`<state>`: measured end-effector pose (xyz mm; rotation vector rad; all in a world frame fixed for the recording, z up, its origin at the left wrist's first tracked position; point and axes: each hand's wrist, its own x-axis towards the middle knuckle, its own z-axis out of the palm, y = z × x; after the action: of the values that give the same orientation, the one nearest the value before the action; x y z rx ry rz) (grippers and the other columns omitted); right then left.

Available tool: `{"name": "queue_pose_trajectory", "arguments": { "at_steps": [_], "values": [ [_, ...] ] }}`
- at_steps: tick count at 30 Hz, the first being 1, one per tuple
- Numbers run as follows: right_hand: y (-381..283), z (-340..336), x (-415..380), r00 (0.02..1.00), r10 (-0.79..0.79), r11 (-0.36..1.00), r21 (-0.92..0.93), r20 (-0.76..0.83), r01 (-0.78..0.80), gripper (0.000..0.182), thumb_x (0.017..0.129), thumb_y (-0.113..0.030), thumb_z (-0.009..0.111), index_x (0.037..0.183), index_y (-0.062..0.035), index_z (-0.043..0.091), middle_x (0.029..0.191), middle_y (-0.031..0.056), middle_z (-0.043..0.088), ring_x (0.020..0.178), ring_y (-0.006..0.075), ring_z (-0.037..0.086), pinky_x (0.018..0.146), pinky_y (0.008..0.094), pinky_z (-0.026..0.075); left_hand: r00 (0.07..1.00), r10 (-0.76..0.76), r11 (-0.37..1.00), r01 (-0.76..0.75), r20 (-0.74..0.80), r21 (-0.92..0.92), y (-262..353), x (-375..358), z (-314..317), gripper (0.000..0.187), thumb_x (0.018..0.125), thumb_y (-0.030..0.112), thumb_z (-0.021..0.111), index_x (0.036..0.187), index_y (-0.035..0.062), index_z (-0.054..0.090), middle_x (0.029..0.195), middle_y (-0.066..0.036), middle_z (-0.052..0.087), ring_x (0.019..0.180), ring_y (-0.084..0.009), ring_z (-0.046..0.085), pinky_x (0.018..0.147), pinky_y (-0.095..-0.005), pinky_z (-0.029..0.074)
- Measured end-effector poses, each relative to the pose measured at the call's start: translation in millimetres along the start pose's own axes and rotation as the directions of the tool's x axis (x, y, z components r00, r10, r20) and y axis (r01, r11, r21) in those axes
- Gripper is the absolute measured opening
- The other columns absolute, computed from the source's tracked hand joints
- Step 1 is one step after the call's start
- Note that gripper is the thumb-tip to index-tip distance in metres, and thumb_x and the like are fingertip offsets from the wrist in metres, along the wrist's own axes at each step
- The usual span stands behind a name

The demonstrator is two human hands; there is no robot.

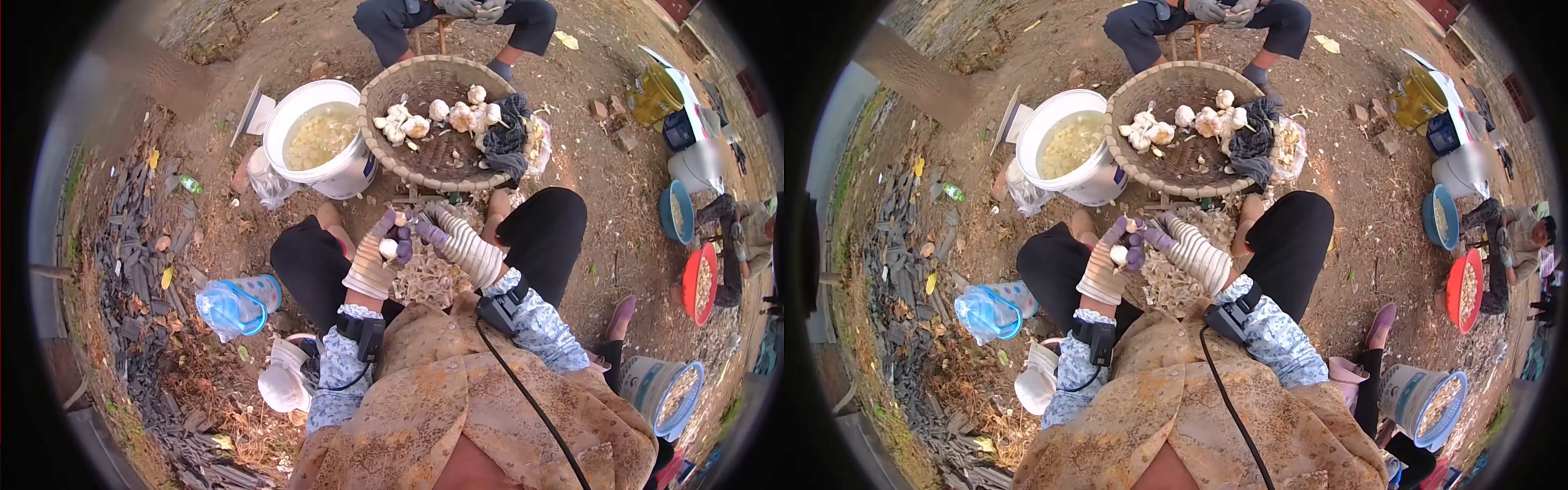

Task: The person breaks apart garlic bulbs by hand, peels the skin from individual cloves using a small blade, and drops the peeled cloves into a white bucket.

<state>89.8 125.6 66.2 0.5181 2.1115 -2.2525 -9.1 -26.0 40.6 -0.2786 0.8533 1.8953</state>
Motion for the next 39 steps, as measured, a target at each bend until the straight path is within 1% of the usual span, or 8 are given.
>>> {"name": "queue_pose_trajectory", "arguments": {
  "at_steps": [3, 7, 12, 26, 33, 35, 36, 39],
  "values": [
    [-2, 5, -2, 0.991, 0.126, 0.992, -0.003, 0.051, -0.126, 0.031, 0.096, -0.028, 0.058, 0.110, 0.0004, 0.060, 0.091, 0.0040, 0.062, 0.080, 0.0128, 0.055, 0.073, 0.0293, 0.046, 1.000, -0.010, 0.995, 0.009, 0.001, 0.098, 4, 1, -5, 0.022, 0.093, 0.030, 0.062, 0.093, 0.0074, 0.063, 0.068, -0.001, 0.058, 0.046, -0.0115, 0.051, 0.041, -0.0247, 0.036],
    [7, 8, 3, 0.998, -0.014, 0.995, -0.094, 0.065, 0.020, 0.033, 0.098, -0.032, 0.055, 0.112, -0.0028, 0.060, 0.075, -0.0004, 0.056, 0.064, 0.0089, 0.051, 0.056, 0.0252, 0.041, 0.999, 0.054, 0.976, -0.054, 0.010, 0.209, 0, 3, -11, 0.024, 0.091, 0.033, 0.064, 0.090, 0.0086, 0.063, 0.062, 0.000, 0.056, 0.044, -0.0125, 0.051, 0.039, -0.0250, 0.037],
    [19, 3, 6, 0.994, -0.078, 0.954, -0.284, 0.080, 0.098, 0.028, 0.098, -0.024, 0.055, 0.107, 0.0016, 0.061, 0.075, 0.0064, 0.060, 0.069, 0.0135, 0.055, 0.063, 0.0300, 0.045, 0.999, 0.018, 0.969, -0.008, -0.039, 0.246, 1, 7, -17, 0.026, 0.090, 0.034, 0.065, 0.088, 0.0088, 0.063, 0.060, -0.001, 0.056, 0.044, -0.0130, 0.052, 0.038, -0.0250, 0.037],
    [11, -1, -3, 0.969, 0.144, 0.990, -0.041, 0.202, -0.138, 0.033, 0.098, -0.033, 0.054, 0.097, -0.0015, 0.066, 0.066, 0.0000, 0.056, 0.060, 0.0090, 0.049, 0.055, 0.0260, 0.039, 0.996, 0.067, 0.907, -0.086, 0.062, 0.412, 8, -2, -11, 0.026, 0.088, 0.033, 0.064, 0.090, 0.0070, 0.063, 0.060, -0.001, 0.054, 0.045, -0.0111, 0.050, 0.039, -0.0230, 0.035],
    [17, 0, -1, 0.976, 0.106, 0.994, 0.002, 0.191, -0.108, 0.037, 0.098, -0.035, 0.053, 0.096, -0.0005, 0.067, 0.063, -0.0010, 0.054, 0.057, 0.0074, 0.047, 0.054, 0.0249, 0.039, 0.994, -0.074, 0.971, 0.053, 0.082, 0.234, -1, 5, -24, 0.026, 0.092, 0.031, 0.062, 0.096, 0.0056, 0.066, 0.067, -0.001, 0.059, 0.051, -0.0086, 0.054, 0.043, -0.0210, 0.040],
    [16, 0, -1, 0.976, 0.115, 0.993, 0.005, 0.182, -0.118, 0.038, 0.098, -0.035, 0.054, 0.096, -0.0006, 0.067, 0.062, -0.0010, 0.054, 0.057, 0.0073, 0.047, 0.054, 0.0247, 0.039, 0.860, 0.467, 0.584, -0.474, 0.204, 0.659, -9, 14, -20, 0.027, 0.093, 0.027, 0.062, 0.105, 0.0035, 0.067, 0.079, -0.003, 0.065, 0.061, -0.0061, 0.058, 0.050, -0.0207, 0.044],
    [14, 0, -1, 0.977, 0.125, 0.992, 0.007, 0.174, -0.128, 0.038, 0.098, -0.036, 0.054, 0.096, -0.0006, 0.068, 0.062, -0.0011, 0.054, 0.057, 0.0071, 0.047, 0.053, 0.0244, 0.039, 0.971, 0.235, 0.822, -0.228, 0.053, 0.521, 1, 1, -11, 0.027, 0.094, 0.022, 0.062, 0.111, 0.0018, 0.066, 0.088, -0.004, 0.067, 0.069, -0.0059, 0.060, 0.056, -0.0200, 0.047],
    [17, -2, 1, 0.971, 0.139, 0.989, 0.023, 0.194, -0.146, 0.035, 0.097, -0.038, 0.055, 0.096, -0.0053, 0.067, 0.064, -0.0048, 0.052, 0.055, 0.0043, 0.043, 0.050, 0.0213, 0.033, 0.974, 0.160, 0.795, -0.222, 0.158, 0.565, -2, 2, -16, 0.025, 0.093, 0.022, 0.063, 0.107, 0.0015, 0.067, 0.085, -0.003, 0.067, 0.067, -0.0062, 0.059, 0.054, -0.0207, 0.046]
  ]
}}
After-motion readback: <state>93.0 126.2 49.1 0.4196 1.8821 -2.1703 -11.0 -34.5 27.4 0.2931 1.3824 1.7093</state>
